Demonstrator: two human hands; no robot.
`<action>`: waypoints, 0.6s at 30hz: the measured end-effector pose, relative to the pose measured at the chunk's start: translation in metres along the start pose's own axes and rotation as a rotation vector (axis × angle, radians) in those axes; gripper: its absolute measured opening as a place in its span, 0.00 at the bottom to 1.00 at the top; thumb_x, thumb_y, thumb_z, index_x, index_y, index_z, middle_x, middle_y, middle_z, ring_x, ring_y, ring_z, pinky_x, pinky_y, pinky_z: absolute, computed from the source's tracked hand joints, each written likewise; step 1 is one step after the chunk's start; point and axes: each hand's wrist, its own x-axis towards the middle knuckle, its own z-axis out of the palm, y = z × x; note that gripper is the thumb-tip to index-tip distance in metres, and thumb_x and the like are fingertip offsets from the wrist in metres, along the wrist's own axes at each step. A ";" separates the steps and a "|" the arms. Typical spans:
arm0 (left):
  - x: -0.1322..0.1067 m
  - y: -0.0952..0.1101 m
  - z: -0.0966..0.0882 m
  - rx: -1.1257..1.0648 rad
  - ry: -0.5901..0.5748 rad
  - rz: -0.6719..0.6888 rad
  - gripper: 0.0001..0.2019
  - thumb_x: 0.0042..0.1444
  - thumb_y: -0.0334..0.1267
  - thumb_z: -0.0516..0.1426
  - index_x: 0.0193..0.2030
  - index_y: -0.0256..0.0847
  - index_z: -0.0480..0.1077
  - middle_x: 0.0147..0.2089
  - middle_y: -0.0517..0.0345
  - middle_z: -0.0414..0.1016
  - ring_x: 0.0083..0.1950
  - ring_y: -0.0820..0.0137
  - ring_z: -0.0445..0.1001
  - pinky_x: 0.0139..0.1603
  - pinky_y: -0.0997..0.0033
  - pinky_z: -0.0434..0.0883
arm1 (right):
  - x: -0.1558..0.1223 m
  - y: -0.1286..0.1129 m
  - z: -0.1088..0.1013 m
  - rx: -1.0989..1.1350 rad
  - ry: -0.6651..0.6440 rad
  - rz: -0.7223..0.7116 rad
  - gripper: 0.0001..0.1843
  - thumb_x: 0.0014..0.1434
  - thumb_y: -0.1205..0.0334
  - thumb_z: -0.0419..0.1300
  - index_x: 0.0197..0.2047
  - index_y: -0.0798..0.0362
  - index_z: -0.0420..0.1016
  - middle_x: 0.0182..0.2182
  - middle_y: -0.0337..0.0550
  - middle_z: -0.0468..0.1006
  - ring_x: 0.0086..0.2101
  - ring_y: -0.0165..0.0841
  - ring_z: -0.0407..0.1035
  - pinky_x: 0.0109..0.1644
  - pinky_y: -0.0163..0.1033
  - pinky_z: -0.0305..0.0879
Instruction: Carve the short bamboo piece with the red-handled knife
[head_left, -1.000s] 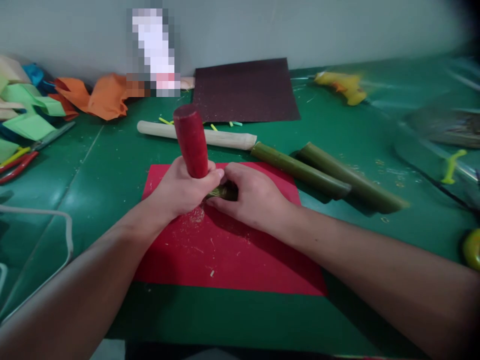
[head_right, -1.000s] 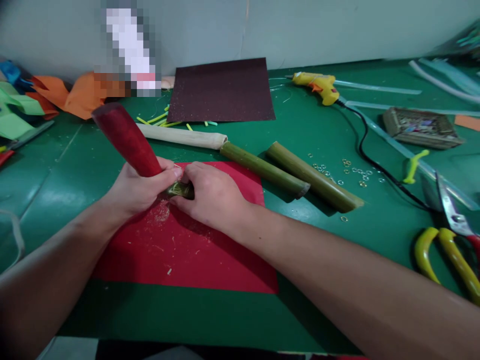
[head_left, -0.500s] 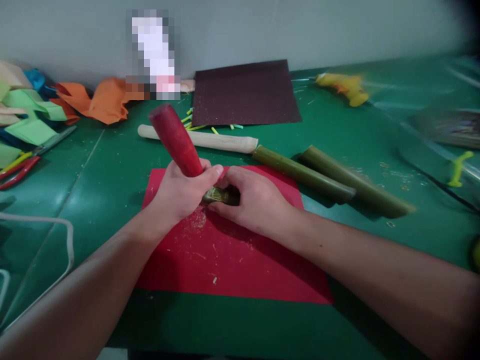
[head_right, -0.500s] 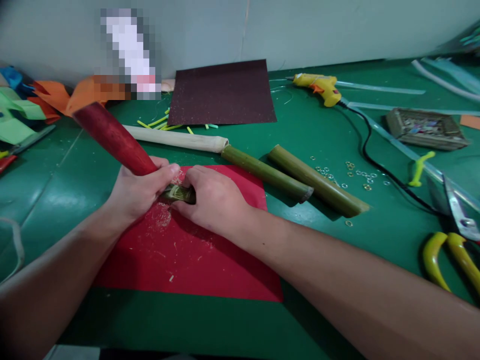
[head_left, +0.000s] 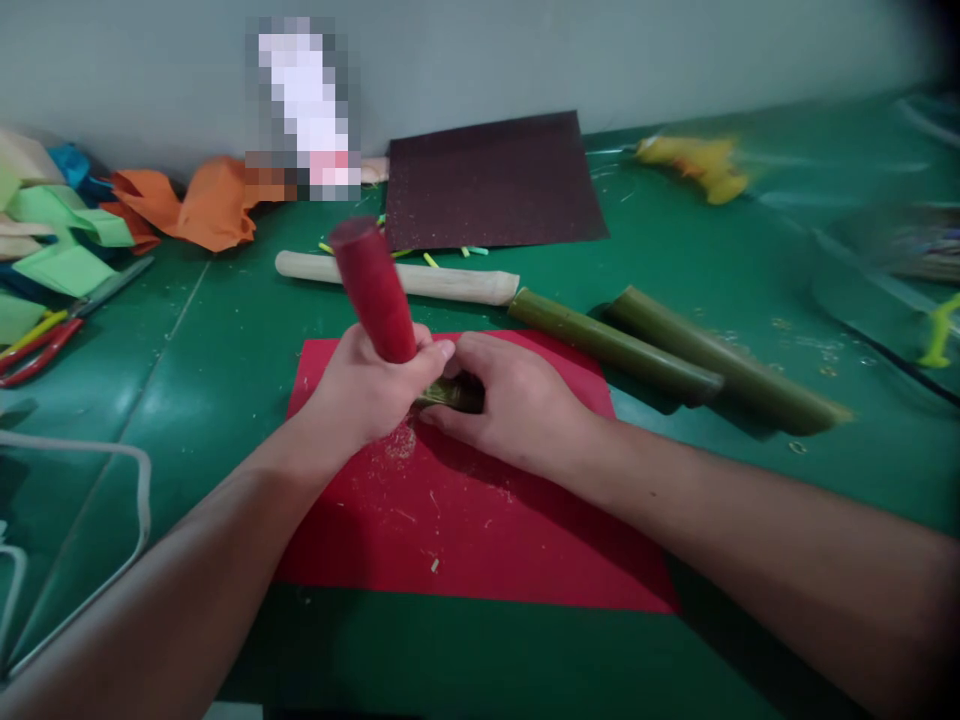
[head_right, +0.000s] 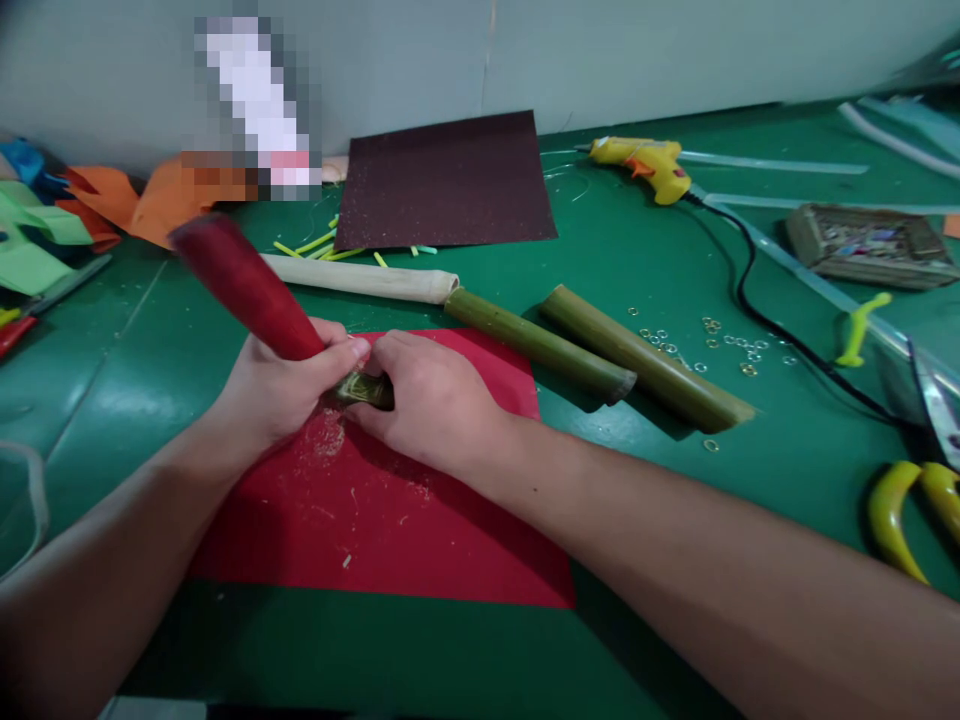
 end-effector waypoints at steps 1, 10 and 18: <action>0.001 0.001 0.001 0.004 0.036 0.002 0.14 0.52 0.40 0.62 0.20 0.40 0.65 0.21 0.64 0.63 0.25 0.76 0.62 0.24 0.76 0.61 | 0.000 0.000 0.000 -0.019 0.005 -0.001 0.12 0.53 0.57 0.68 0.36 0.52 0.70 0.34 0.41 0.76 0.32 0.32 0.66 0.35 0.37 0.56; 0.001 0.003 -0.006 -0.057 -0.062 -0.055 0.16 0.51 0.40 0.61 0.19 0.40 0.60 0.20 0.65 0.58 0.23 0.78 0.57 0.22 0.76 0.57 | 0.000 0.002 -0.002 -0.016 0.004 -0.004 0.14 0.53 0.57 0.69 0.34 0.52 0.68 0.32 0.40 0.74 0.30 0.30 0.63 0.34 0.37 0.55; -0.001 0.003 -0.005 0.030 -0.122 0.001 0.14 0.52 0.41 0.60 0.21 0.40 0.64 0.21 0.64 0.63 0.25 0.76 0.64 0.24 0.77 0.63 | 0.001 0.003 -0.001 0.004 -0.002 -0.008 0.12 0.55 0.56 0.67 0.33 0.52 0.68 0.32 0.40 0.74 0.30 0.30 0.63 0.33 0.37 0.54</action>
